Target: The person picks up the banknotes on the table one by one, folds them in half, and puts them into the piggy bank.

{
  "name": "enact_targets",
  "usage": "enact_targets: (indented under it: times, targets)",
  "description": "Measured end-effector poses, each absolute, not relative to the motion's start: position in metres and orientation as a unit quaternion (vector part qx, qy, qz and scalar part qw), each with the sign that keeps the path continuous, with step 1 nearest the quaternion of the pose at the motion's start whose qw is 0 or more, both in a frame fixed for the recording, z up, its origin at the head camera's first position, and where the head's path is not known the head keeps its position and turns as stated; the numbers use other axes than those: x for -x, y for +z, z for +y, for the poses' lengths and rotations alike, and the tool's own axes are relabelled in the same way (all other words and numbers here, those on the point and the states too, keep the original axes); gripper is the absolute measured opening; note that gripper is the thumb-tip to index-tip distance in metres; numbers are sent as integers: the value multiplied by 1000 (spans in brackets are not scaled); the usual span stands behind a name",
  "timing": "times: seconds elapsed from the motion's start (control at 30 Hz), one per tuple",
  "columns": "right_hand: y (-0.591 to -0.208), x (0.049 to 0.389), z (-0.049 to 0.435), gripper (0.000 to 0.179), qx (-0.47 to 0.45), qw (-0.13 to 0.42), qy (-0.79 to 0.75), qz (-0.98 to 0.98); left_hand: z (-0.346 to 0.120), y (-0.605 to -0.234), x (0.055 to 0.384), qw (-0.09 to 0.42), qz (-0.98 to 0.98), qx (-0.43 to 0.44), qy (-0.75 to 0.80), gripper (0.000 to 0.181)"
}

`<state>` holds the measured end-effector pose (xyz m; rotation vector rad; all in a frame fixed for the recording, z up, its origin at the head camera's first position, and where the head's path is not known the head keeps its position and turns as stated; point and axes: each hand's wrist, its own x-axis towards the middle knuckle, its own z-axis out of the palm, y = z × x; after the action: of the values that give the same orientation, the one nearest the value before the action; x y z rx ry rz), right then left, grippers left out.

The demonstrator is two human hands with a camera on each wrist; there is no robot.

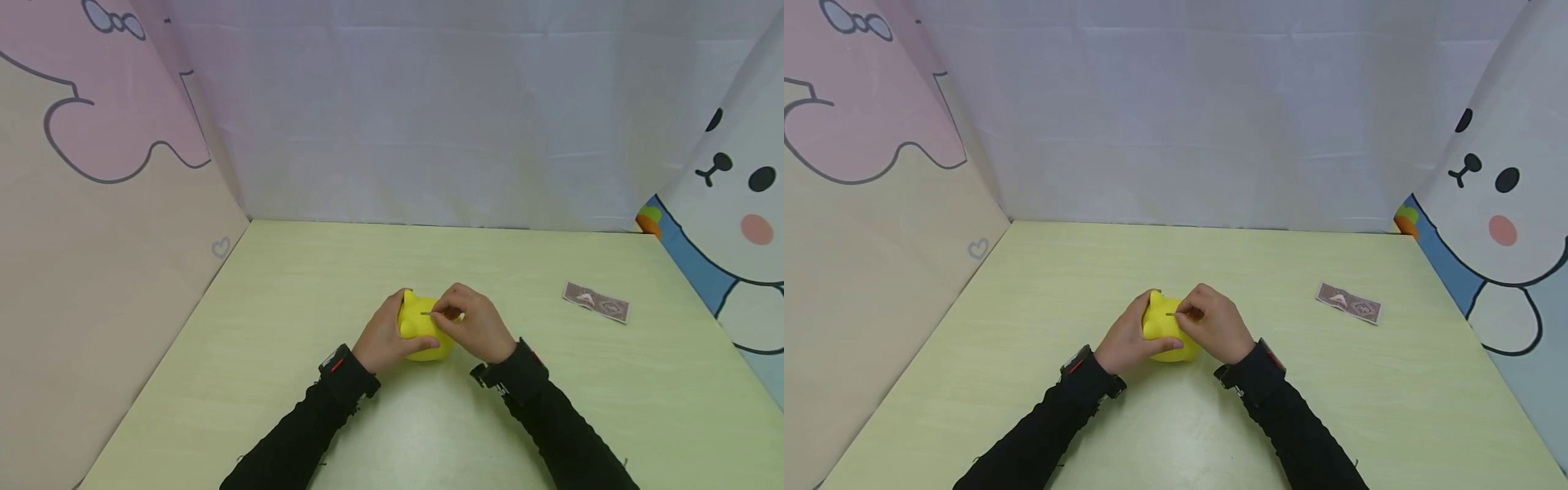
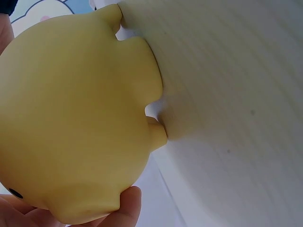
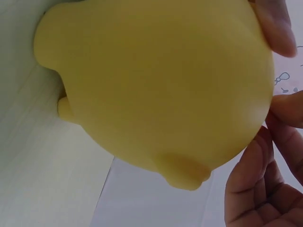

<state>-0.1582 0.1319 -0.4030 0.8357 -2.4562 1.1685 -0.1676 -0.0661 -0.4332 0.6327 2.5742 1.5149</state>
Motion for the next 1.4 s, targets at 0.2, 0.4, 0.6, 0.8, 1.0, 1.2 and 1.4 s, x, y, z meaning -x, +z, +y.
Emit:
enact_targets:
  times: [0.2,0.4,0.6,0.8,1.0,1.2,1.4]
  targets:
    - [-403,159,130,7,-283,142,400,-860,-66,-433,168,44,843,-207,494,62]
    - [-405,160,131,9,-283,148,396,-861,-66,-432,167,41,844,-208,492,63]
    - [-406,160,131,8,-283,148,399,-860,-65,-433,168,43,841,-206,498,62]
    - [-404,160,130,5,-281,145,397,-862,-65,-433,169,44,840,-209,499,63]
    - [-403,159,129,5,-282,144,389,-865,-66,-433,168,42,842,-208,496,65]
    - [-401,159,128,6,-286,145,384,-866,-66,-433,168,44,843,-205,494,65]
    - [-401,159,127,6,-282,142,374,-872,-66,-432,168,49,843,-202,496,65]
